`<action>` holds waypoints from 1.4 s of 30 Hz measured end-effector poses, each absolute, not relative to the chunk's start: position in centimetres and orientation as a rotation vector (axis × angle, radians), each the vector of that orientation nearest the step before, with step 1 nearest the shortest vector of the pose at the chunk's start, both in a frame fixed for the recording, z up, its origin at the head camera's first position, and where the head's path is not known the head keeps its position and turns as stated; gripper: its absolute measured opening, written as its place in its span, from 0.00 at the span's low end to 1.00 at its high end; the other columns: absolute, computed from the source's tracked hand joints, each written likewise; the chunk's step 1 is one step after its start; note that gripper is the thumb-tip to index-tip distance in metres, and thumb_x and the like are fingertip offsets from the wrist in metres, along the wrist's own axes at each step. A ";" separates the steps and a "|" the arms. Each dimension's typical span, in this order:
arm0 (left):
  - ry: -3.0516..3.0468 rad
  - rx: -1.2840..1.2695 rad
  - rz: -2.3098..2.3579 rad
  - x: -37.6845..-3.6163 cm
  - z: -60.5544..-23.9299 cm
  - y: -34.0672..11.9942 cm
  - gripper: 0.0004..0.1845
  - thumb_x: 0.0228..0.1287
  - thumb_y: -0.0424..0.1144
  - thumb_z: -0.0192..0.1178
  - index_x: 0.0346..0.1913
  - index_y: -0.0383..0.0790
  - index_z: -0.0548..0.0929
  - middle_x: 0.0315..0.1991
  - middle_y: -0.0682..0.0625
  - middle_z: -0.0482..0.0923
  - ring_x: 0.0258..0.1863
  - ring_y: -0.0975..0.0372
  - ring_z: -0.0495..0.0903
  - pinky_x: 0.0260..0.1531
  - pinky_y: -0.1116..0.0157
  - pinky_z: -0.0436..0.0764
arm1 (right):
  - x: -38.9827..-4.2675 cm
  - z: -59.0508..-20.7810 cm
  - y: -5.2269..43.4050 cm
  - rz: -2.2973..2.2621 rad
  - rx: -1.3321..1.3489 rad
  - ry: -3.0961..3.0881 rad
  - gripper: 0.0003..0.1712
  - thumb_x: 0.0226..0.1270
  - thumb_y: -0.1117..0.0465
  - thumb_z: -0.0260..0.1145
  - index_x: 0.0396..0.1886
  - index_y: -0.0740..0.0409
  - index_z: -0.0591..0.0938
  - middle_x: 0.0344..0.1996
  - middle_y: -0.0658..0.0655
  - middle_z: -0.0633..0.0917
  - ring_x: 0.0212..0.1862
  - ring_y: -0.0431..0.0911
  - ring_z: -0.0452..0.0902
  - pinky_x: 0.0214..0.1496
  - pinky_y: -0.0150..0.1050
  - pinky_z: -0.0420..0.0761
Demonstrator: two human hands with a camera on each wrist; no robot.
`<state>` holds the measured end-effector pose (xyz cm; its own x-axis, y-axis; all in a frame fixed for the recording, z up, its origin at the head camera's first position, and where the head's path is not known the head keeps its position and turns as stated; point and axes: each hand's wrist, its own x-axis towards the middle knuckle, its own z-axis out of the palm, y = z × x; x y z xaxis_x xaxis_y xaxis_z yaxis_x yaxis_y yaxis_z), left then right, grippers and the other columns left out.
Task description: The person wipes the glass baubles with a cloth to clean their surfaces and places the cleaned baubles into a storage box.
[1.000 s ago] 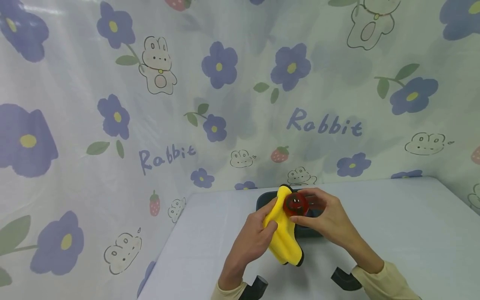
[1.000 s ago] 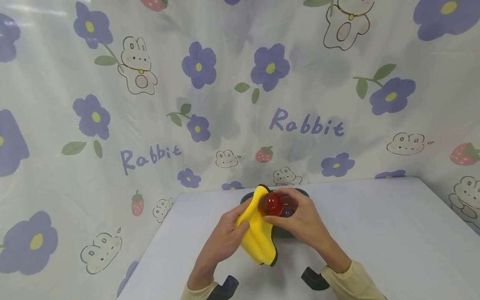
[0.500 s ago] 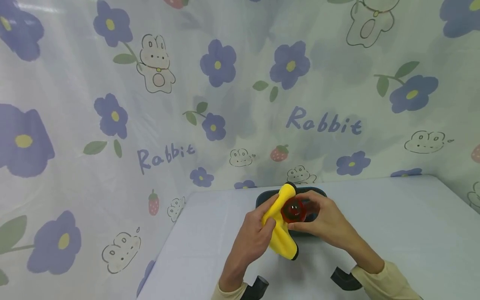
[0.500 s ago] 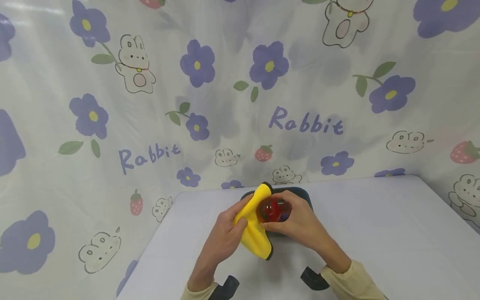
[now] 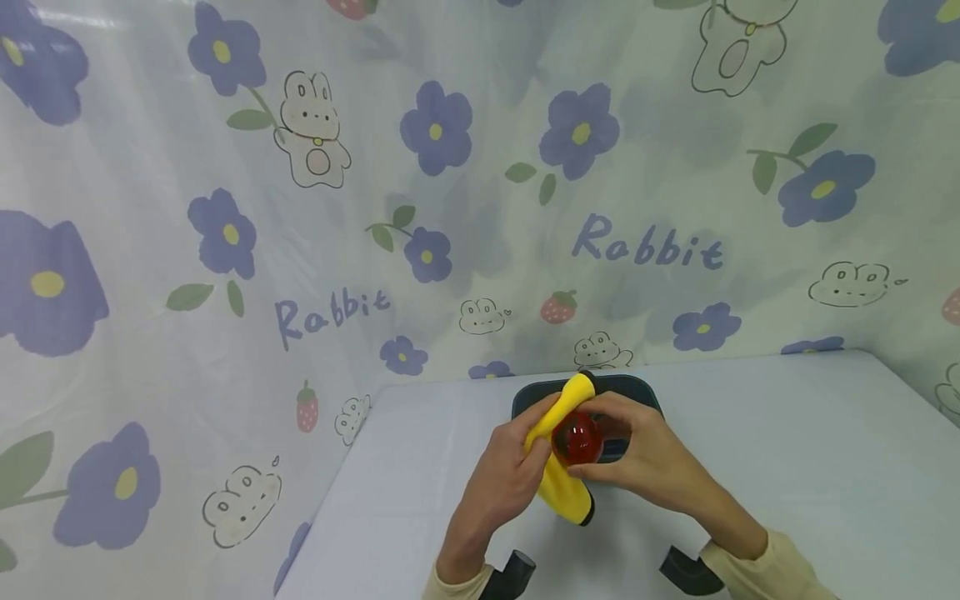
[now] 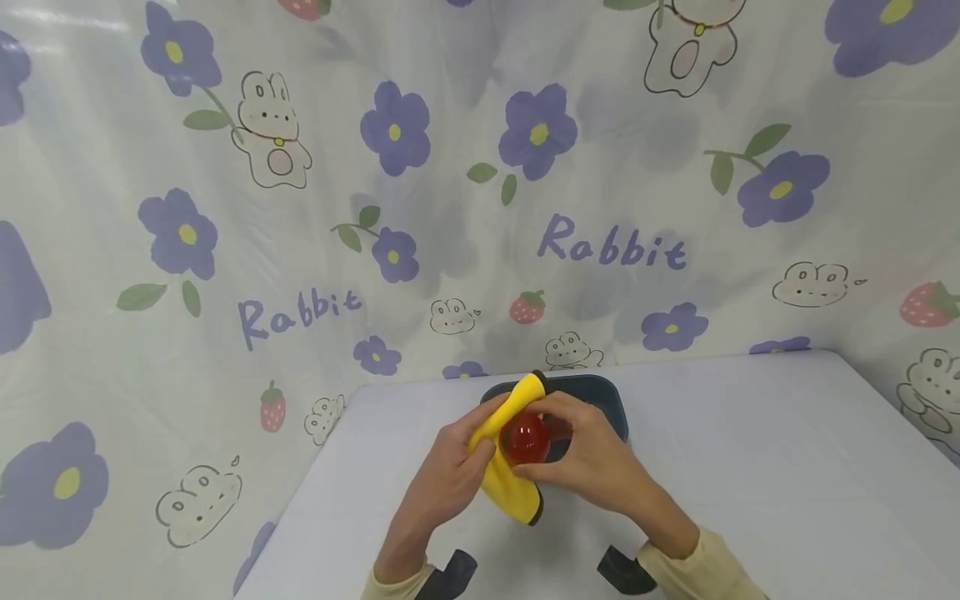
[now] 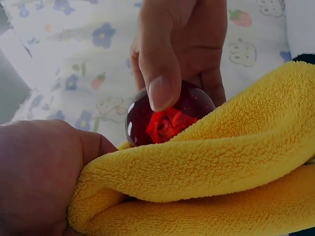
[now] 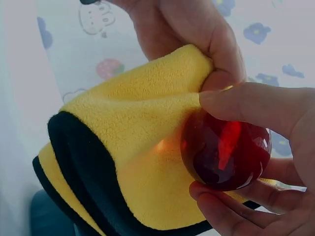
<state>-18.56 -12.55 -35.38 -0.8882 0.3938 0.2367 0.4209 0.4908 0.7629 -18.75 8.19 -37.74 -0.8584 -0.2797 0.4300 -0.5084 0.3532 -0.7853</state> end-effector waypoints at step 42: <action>-2.762 -0.696 -1.440 -18.5 -35.2 -12.5 0.32 0.69 0.37 0.49 0.77 0.46 0.68 0.42 0.49 0.82 0.31 0.66 0.79 0.35 0.71 0.81 | -19.5 -37.7 9.1 1.466 0.520 -2.282 0.35 0.52 0.58 0.83 0.60 0.53 0.80 0.52 0.52 0.87 0.48 0.40 0.85 0.53 0.31 0.85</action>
<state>-18.47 -12.50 -35.17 -0.9038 0.3997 0.1531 0.3545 0.4984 0.7912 -19.50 9.06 -37.66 -0.8603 -0.1034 0.4992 -0.4970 0.3884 -0.7760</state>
